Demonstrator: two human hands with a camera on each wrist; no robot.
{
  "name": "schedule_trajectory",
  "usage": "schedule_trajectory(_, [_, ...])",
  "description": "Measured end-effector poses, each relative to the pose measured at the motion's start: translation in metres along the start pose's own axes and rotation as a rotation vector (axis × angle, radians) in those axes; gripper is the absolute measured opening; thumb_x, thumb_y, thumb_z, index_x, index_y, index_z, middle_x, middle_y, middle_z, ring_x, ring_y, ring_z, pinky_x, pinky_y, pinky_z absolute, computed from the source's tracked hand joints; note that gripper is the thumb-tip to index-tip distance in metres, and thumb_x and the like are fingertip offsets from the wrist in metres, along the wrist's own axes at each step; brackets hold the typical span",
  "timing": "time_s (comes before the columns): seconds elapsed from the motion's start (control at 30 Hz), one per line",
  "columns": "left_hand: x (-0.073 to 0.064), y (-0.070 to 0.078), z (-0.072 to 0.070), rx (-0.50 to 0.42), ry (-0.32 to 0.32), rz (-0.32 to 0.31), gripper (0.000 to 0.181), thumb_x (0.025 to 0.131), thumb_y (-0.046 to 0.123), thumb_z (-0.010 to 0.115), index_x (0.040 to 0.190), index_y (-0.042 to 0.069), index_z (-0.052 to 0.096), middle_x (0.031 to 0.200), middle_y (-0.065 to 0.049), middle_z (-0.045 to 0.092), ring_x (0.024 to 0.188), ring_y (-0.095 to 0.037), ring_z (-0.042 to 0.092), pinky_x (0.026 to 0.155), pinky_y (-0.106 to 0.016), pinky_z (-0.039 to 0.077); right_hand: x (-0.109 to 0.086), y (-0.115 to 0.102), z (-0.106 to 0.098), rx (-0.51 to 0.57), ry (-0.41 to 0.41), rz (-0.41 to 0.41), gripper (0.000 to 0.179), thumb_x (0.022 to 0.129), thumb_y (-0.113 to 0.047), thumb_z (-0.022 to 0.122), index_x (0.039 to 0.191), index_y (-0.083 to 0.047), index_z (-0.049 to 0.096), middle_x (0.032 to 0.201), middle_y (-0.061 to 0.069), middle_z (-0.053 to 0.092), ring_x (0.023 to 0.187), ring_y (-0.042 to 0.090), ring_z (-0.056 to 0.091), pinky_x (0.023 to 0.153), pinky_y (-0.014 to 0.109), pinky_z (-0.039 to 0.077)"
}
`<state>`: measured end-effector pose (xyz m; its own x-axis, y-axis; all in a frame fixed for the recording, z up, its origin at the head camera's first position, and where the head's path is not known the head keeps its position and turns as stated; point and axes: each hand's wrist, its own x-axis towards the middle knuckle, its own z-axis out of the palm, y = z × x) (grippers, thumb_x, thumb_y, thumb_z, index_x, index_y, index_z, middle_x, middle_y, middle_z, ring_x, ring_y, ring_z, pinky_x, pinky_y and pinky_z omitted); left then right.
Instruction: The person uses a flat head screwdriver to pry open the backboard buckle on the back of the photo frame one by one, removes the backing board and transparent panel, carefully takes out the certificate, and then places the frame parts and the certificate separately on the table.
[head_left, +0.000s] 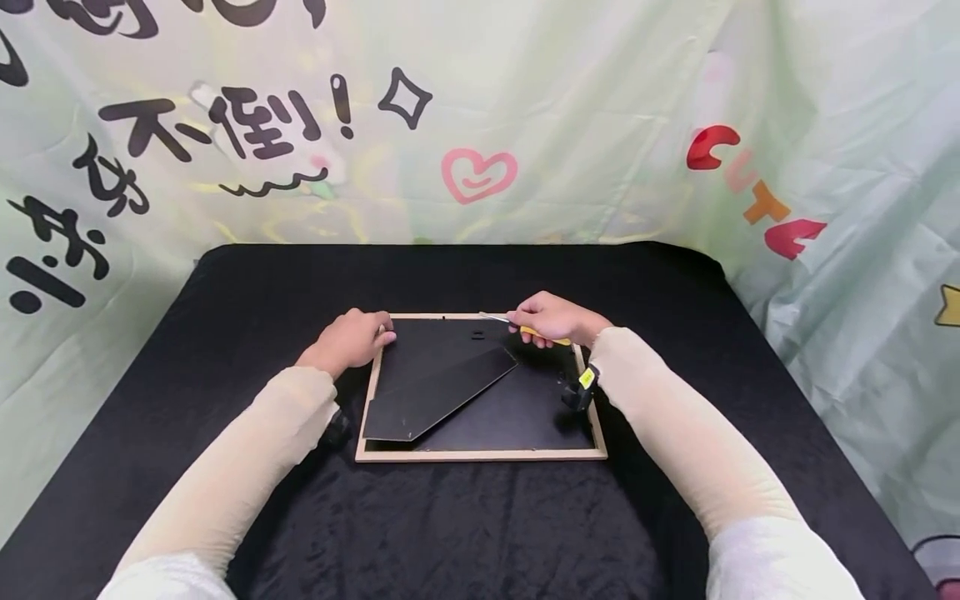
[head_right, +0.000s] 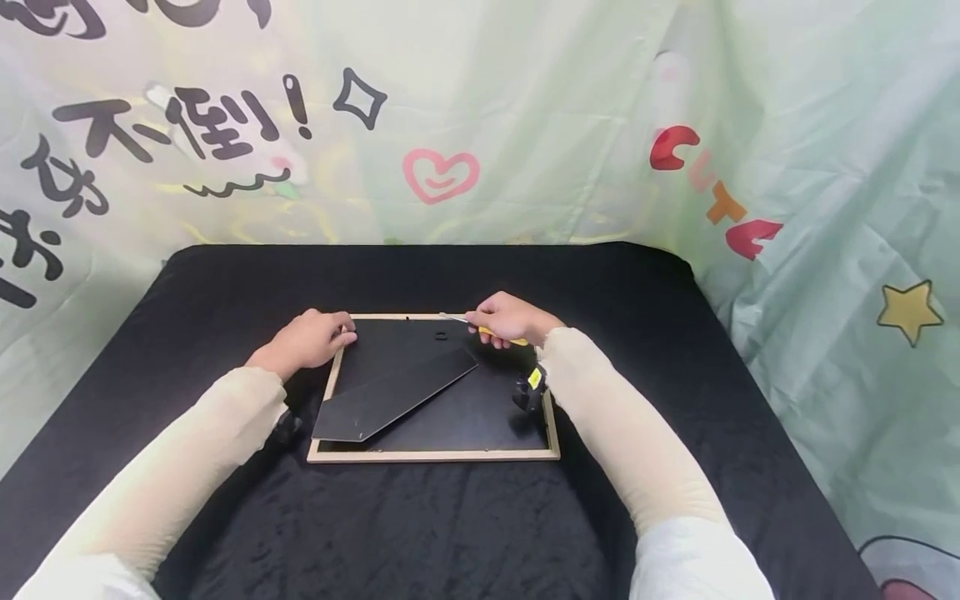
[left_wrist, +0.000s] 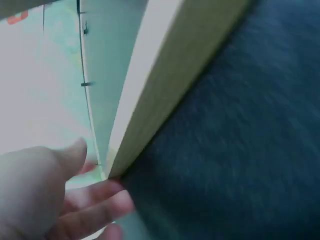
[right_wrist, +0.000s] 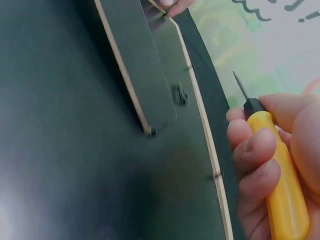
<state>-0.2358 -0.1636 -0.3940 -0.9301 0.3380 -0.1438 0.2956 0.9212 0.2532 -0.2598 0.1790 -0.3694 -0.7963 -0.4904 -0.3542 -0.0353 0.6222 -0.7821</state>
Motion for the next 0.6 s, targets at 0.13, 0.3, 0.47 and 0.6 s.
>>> schedule_trajectory(0.13, [0.008,-0.001,0.003,-0.072,0.063,-0.121,0.024,0.096,0.026,0.061,0.087,0.003,0.058,0.075,-0.009,0.056,0.067,-0.025,0.055,0.060,-0.035,0.046,-0.012,0.014,-0.007,0.024,0.018,0.029,0.036,0.103,-0.028,0.048,0.102,0.005,0.064,0.072,0.006,0.057,0.052,0.015,0.050,0.047,0.025,0.042])
schedule_trajectory(0.3, [0.013,0.001,0.005,-0.138,-0.010,-0.224,0.035,0.097,0.026,0.056,0.069,0.005,0.061,0.059,-0.007,0.058,0.053,-0.019,0.057,0.049,-0.029,0.044,-0.024,0.029,-0.011,0.092,0.037,0.073,0.034,0.104,-0.025,0.047,0.101,0.005,0.063,0.071,0.006,0.055,0.051,0.014,0.049,0.046,0.023,0.040])
schedule_trajectory(0.47, [0.016,0.006,0.007,-0.156,-0.024,-0.210,0.037,0.098,0.023,0.050,0.066,0.007,0.057,0.056,-0.006,0.057,0.051,-0.018,0.058,0.048,-0.029,0.044,-0.035,0.044,-0.010,0.147,0.057,0.088,0.031,0.104,-0.023,0.047,0.101,0.005,0.061,0.070,0.005,0.055,0.049,0.012,0.049,0.045,0.022,0.040])
schedule_trajectory(0.6, [0.016,0.000,0.009,-0.173,0.007,-0.171,0.032,0.098,0.021,0.048,0.070,0.006,0.053,0.056,-0.005,0.053,0.053,-0.020,0.054,0.050,-0.029,0.042,-0.043,0.054,-0.013,0.149,0.046,0.089,0.031,0.104,-0.023,0.047,0.101,0.005,0.061,0.070,0.005,0.056,0.049,0.012,0.049,0.045,0.021,0.040])
